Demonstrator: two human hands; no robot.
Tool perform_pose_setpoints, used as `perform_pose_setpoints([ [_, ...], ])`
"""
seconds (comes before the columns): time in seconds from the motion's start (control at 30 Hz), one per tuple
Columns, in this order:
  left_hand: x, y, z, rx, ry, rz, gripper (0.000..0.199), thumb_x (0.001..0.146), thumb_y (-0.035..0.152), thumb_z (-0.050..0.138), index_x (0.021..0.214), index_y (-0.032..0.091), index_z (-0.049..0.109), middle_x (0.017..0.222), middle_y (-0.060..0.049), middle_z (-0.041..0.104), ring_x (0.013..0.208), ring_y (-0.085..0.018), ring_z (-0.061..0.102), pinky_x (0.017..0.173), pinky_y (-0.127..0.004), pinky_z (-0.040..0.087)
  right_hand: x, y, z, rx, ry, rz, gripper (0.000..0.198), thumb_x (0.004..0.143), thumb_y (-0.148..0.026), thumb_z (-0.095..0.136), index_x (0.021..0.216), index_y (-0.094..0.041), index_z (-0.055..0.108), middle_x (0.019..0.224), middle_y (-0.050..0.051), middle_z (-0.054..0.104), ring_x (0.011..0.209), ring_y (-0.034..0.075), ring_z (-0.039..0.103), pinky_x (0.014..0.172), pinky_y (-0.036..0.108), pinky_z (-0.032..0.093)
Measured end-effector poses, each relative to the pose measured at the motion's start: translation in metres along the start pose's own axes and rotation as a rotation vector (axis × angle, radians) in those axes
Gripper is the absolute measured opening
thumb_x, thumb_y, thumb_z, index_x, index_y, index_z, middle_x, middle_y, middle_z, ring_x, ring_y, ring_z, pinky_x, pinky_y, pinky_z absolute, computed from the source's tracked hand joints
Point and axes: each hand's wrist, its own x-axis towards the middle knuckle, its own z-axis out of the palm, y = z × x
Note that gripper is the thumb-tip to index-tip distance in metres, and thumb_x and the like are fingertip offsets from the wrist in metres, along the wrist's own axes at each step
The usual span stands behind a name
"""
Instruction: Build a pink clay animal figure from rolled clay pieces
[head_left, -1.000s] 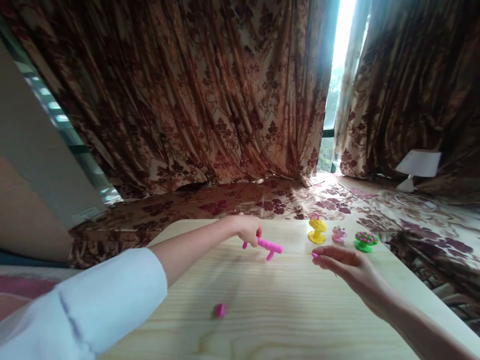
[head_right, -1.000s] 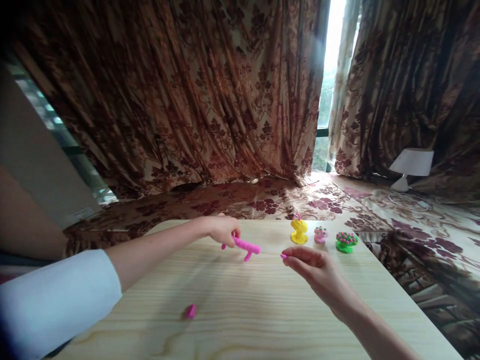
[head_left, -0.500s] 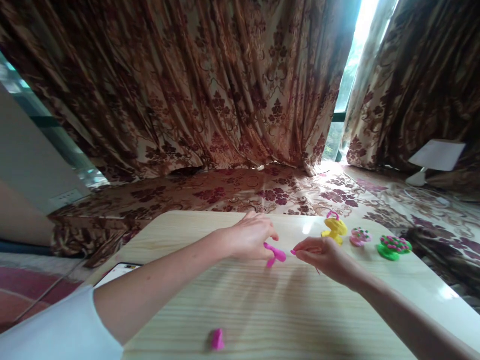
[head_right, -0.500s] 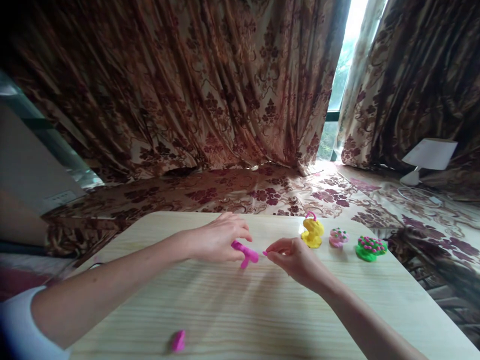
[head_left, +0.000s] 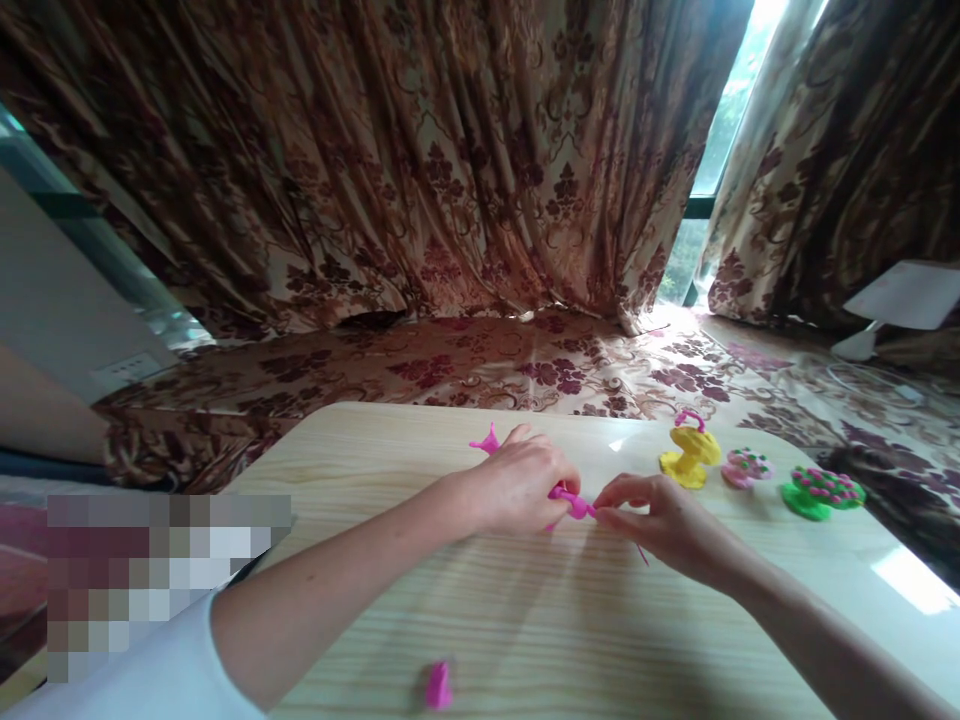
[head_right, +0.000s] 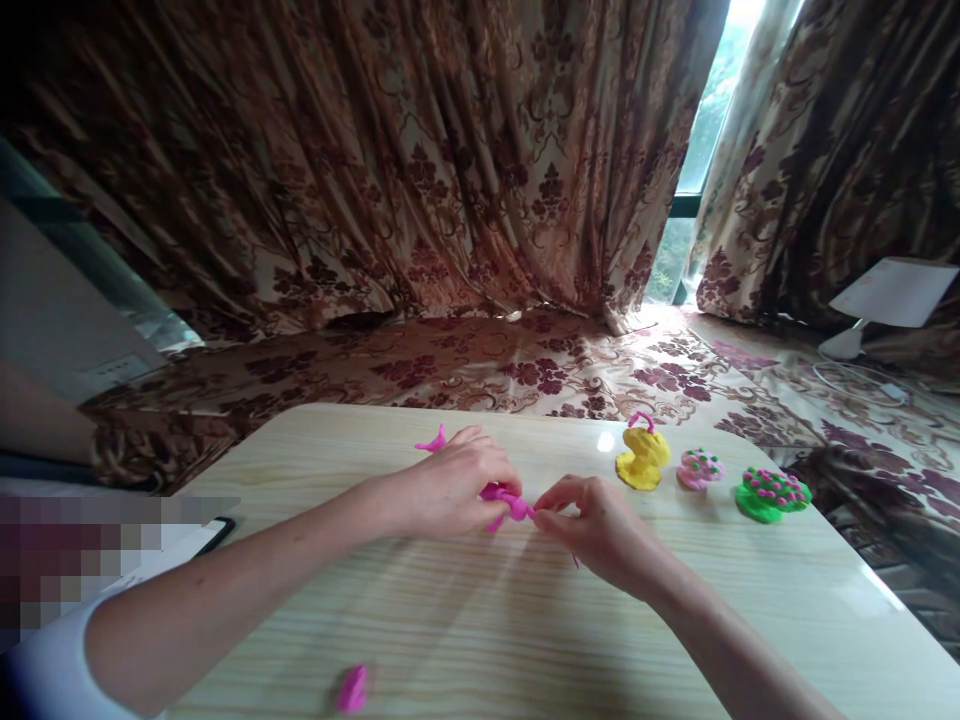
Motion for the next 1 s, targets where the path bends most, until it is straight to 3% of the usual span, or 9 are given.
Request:
perform_pose_setpoints([
  [0.17, 0.000, 0.002, 0.002, -0.025, -0.004, -0.038, 0.016, 0.080, 0.022, 0.054, 0.077, 0.024, 0.070, 0.073, -0.001, 0.068, 0.083, -0.020, 0.057, 0.083, -0.032, 0.036, 0.002, 0.001, 0.003, 0.005, 0.035, -0.024, 0.020, 0.079, -0.032, 0.055, 0.072, -0.019, 0.068, 0.074, 0.001, 0.064, 0.047, 0.010, 0.052, 0.041, 0.021, 0.036],
  [0.37, -0.002, 0.001, 0.005, -0.039, 0.043, -0.041, 0.015, 0.080, 0.021, 0.054, 0.078, 0.023, 0.068, 0.075, 0.000, 0.067, 0.084, -0.019, 0.057, 0.084, -0.031, 0.036, 0.002, 0.005, 0.005, -0.106, 0.104, -0.170, 0.016, 0.081, -0.025, 0.055, 0.079, -0.022, 0.071, 0.082, 0.002, 0.068, 0.075, 0.017, 0.062, 0.067, 0.026, 0.045],
  [0.5, -0.004, 0.000, 0.008, -0.052, 0.076, -0.035, 0.014, 0.082, 0.023, 0.054, 0.082, 0.022, 0.067, 0.078, -0.001, 0.067, 0.085, -0.018, 0.057, 0.085, -0.031, 0.035, -0.001, 0.005, 0.002, -0.134, 0.095, -0.170, 0.019, 0.084, -0.029, 0.052, 0.087, -0.023, 0.070, 0.088, 0.003, 0.069, 0.081, 0.018, 0.063, 0.069, 0.026, 0.047],
  [0.73, -0.006, 0.000, 0.011, -0.050, 0.096, -0.021, 0.014, 0.079, 0.018, 0.055, 0.084, 0.022, 0.067, 0.081, -0.001, 0.067, 0.086, -0.018, 0.056, 0.085, -0.032, 0.035, -0.014, 0.016, 0.000, -0.317, 0.223, -0.265, 0.026, 0.077, -0.022, 0.059, 0.103, -0.024, 0.059, 0.095, 0.003, 0.067, 0.084, 0.020, 0.062, 0.073, 0.031, 0.047],
  [0.87, -0.007, 0.001, 0.013, -0.061, 0.106, -0.031, 0.014, 0.080, 0.019, 0.055, 0.085, 0.022, 0.067, 0.082, -0.002, 0.067, 0.087, -0.019, 0.056, 0.084, -0.032, 0.036, -0.016, 0.016, 0.010, -0.454, 0.271, -0.341, 0.025, 0.077, -0.019, 0.060, 0.102, -0.023, 0.055, 0.091, 0.003, 0.066, 0.082, 0.020, 0.059, 0.076, 0.035, 0.043],
  [1.0, -0.007, 0.002, 0.012, -0.080, 0.100, -0.045, 0.015, 0.082, 0.019, 0.052, 0.085, 0.022, 0.067, 0.082, -0.002, 0.066, 0.087, -0.019, 0.055, 0.083, -0.032, 0.036, -0.012, 0.012, 0.018, -0.546, 0.286, -0.396, 0.011, 0.081, -0.018, 0.057, 0.091, -0.021, 0.057, 0.083, 0.003, 0.063, 0.078, 0.020, 0.055, 0.072, 0.032, 0.038],
])
